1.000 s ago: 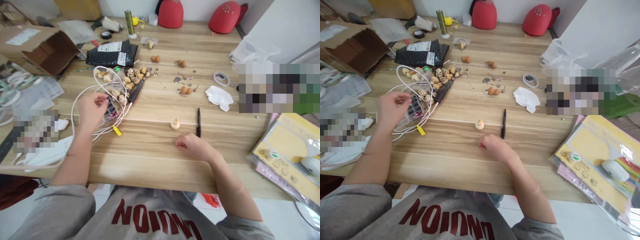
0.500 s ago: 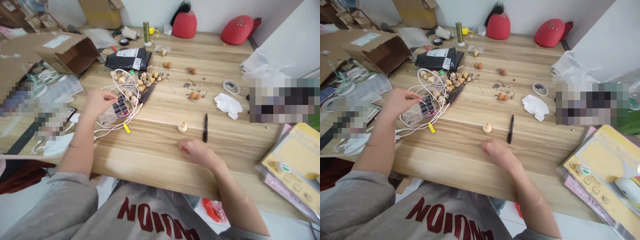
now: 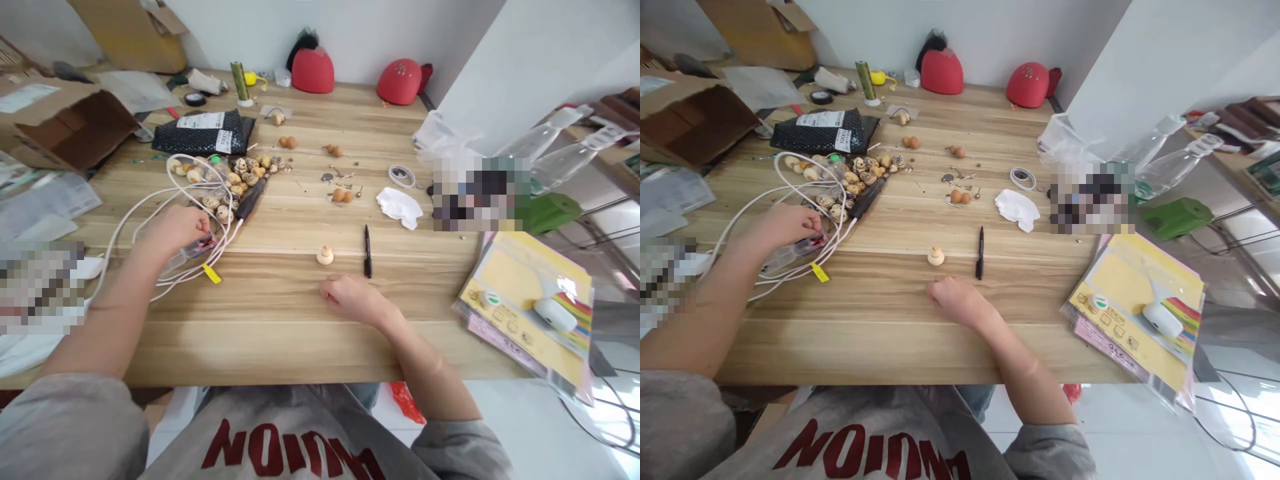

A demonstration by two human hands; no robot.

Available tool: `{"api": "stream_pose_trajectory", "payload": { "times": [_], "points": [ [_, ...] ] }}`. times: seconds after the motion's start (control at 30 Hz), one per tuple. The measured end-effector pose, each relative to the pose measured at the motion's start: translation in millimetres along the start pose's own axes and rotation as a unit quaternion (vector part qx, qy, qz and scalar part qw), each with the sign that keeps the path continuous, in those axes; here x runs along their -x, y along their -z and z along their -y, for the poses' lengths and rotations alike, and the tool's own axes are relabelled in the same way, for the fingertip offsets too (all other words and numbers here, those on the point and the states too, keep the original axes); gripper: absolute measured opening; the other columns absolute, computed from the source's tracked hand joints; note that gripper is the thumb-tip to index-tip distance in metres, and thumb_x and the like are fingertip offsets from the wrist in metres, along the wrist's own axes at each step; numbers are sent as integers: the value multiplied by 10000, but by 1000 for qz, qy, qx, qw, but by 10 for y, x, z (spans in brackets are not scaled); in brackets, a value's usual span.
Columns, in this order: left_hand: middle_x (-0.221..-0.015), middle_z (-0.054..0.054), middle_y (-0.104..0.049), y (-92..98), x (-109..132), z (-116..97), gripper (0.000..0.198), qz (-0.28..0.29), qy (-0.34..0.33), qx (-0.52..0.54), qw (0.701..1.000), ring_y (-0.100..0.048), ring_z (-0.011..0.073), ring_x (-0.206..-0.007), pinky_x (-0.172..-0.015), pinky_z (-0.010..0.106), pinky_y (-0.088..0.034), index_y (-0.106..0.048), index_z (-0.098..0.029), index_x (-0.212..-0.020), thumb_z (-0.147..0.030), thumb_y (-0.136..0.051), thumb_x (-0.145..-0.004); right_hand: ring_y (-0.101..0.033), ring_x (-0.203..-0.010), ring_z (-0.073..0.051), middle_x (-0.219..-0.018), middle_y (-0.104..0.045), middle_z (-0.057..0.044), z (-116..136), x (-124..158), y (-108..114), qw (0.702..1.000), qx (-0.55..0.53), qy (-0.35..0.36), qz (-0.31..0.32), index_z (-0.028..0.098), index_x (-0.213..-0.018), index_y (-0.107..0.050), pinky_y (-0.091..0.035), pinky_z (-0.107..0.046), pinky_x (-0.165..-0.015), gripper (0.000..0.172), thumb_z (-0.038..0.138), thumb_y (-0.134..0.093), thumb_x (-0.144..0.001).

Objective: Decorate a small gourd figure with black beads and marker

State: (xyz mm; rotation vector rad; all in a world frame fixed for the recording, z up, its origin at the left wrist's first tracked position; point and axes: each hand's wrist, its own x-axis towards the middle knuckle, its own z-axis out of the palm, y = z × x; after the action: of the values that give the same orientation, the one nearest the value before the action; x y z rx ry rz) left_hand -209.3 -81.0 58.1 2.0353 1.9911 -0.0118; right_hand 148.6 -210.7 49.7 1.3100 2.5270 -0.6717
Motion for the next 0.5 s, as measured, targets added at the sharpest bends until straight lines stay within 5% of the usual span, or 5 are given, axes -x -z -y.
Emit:
{"api": "stream_pose_trajectory", "payload": {
  "times": [0.27,0.5],
  "points": [
    [-855,6,-727,145,-35,52,197,113,-69,-108,985,-629,190,-786,-720,251,-421,-609,-214,-767,-323,-472,-678,-612,-780,-167,-886,-670,-65,-13,10,-17,1000,9,3,-2,175,-891,-612,-332,-239,-592,233,76,-423,-800],
    [-901,19,-737,126,36,95,301,126,-65,-81,986,-650,229,-862,-777,288,-444,-630,-221,-847,-387,-463,-660,-610,-790,-166,-895,-664,-67,-16,6,-13,1000,1,11,-5,170,-864,-614,-343,-239,-605,229,69,-423,-789]
  ]
}}
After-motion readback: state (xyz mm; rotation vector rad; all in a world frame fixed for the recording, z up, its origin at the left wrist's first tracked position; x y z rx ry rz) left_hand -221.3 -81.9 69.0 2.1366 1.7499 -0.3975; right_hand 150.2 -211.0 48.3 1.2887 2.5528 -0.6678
